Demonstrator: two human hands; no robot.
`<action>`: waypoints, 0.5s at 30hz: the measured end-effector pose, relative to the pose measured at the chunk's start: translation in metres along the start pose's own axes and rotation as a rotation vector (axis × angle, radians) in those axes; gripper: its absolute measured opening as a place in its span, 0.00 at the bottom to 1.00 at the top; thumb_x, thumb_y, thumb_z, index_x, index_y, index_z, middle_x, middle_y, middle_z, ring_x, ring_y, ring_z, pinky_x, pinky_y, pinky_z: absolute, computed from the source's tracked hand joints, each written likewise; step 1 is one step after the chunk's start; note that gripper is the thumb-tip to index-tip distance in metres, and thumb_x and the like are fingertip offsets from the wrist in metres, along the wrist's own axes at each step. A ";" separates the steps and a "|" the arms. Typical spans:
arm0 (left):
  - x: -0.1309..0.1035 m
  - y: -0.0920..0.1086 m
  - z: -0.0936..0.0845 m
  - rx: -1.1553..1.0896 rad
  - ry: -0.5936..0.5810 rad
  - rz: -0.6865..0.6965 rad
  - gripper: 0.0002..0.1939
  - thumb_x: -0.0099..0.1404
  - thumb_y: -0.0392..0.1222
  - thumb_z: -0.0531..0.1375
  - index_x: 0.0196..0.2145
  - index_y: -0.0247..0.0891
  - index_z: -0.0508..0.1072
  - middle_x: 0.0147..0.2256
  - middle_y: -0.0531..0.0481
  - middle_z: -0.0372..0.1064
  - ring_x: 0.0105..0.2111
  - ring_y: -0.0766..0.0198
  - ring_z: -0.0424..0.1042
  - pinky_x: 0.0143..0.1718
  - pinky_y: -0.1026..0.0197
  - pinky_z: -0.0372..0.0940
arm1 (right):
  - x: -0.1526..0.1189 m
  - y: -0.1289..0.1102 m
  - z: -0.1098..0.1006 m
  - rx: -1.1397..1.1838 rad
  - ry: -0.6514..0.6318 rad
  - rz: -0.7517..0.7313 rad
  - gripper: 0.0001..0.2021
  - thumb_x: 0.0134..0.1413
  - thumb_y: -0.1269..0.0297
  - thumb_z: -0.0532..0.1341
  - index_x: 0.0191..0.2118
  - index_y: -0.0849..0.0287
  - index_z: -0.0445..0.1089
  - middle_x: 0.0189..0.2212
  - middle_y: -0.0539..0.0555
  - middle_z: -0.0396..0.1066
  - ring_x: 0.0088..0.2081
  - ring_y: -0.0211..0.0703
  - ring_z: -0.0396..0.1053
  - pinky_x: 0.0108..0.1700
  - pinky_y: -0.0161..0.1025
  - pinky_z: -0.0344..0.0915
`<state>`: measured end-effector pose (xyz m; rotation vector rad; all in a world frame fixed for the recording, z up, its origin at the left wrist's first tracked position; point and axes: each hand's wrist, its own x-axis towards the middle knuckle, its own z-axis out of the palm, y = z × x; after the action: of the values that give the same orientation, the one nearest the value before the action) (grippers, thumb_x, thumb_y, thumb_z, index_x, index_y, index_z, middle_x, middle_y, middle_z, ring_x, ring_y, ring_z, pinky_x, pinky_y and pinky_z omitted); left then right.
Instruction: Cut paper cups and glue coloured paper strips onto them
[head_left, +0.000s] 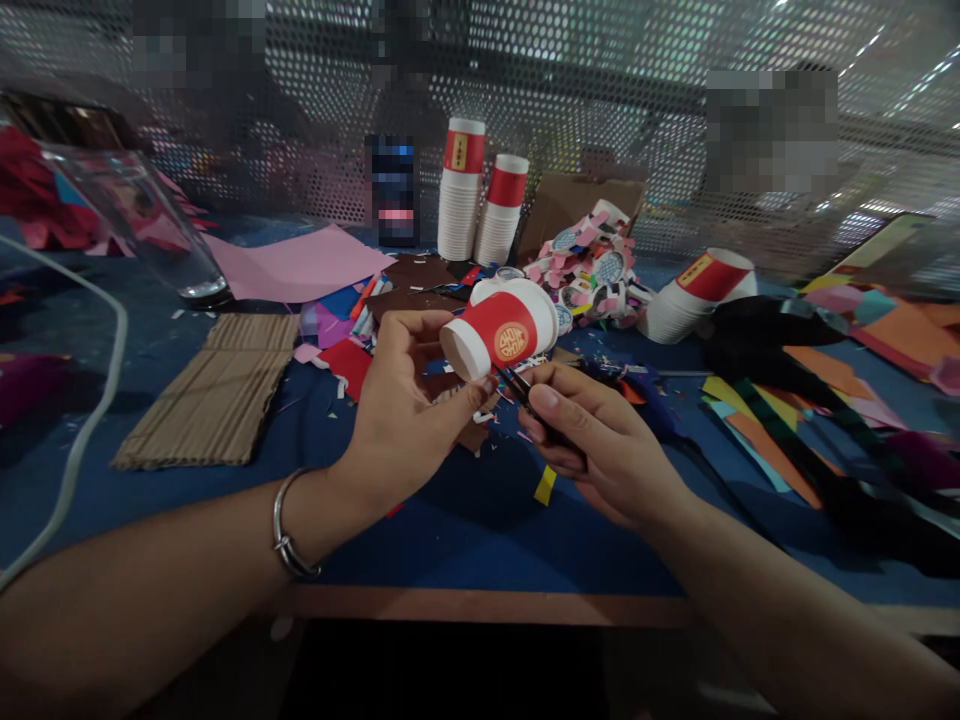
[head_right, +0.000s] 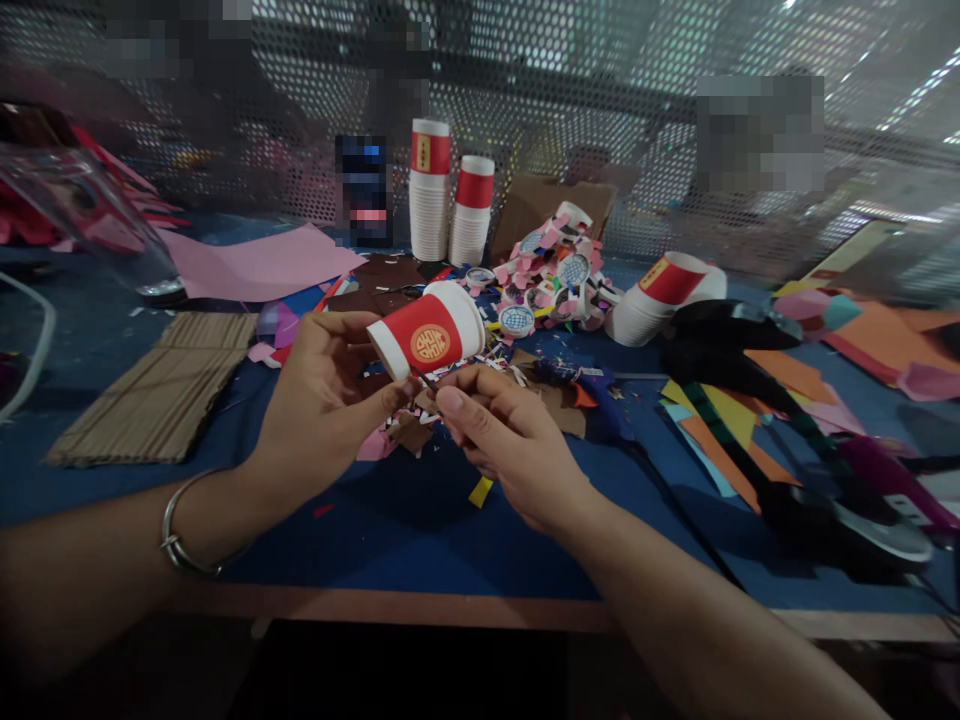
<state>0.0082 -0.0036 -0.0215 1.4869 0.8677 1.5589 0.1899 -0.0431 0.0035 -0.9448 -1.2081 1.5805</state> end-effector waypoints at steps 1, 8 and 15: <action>0.000 -0.001 0.000 0.001 0.004 -0.012 0.30 0.55 0.39 0.75 0.49 0.41 0.65 0.48 0.45 0.71 0.48 0.56 0.77 0.45 0.54 0.77 | 0.000 0.000 0.000 -0.002 0.001 0.004 0.17 0.62 0.50 0.70 0.38 0.56 0.65 0.24 0.42 0.63 0.18 0.24 0.45 0.19 0.29 0.36; 0.001 -0.007 -0.001 0.032 0.009 -0.009 0.30 0.54 0.41 0.76 0.49 0.41 0.65 0.47 0.45 0.72 0.47 0.55 0.77 0.47 0.51 0.75 | 0.000 0.001 -0.001 -0.022 0.011 0.021 0.17 0.61 0.50 0.70 0.38 0.56 0.65 0.24 0.42 0.62 0.18 0.25 0.45 0.19 0.30 0.36; 0.002 -0.012 -0.005 0.034 -0.015 -0.059 0.30 0.55 0.43 0.76 0.48 0.42 0.65 0.49 0.43 0.72 0.48 0.53 0.77 0.42 0.53 0.75 | 0.003 0.001 -0.001 -0.030 0.030 0.033 0.18 0.61 0.49 0.70 0.37 0.56 0.65 0.25 0.42 0.63 0.18 0.24 0.46 0.18 0.30 0.37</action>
<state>0.0047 0.0036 -0.0315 1.4820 0.9256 1.4950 0.1897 -0.0403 0.0021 -1.0088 -1.2041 1.5724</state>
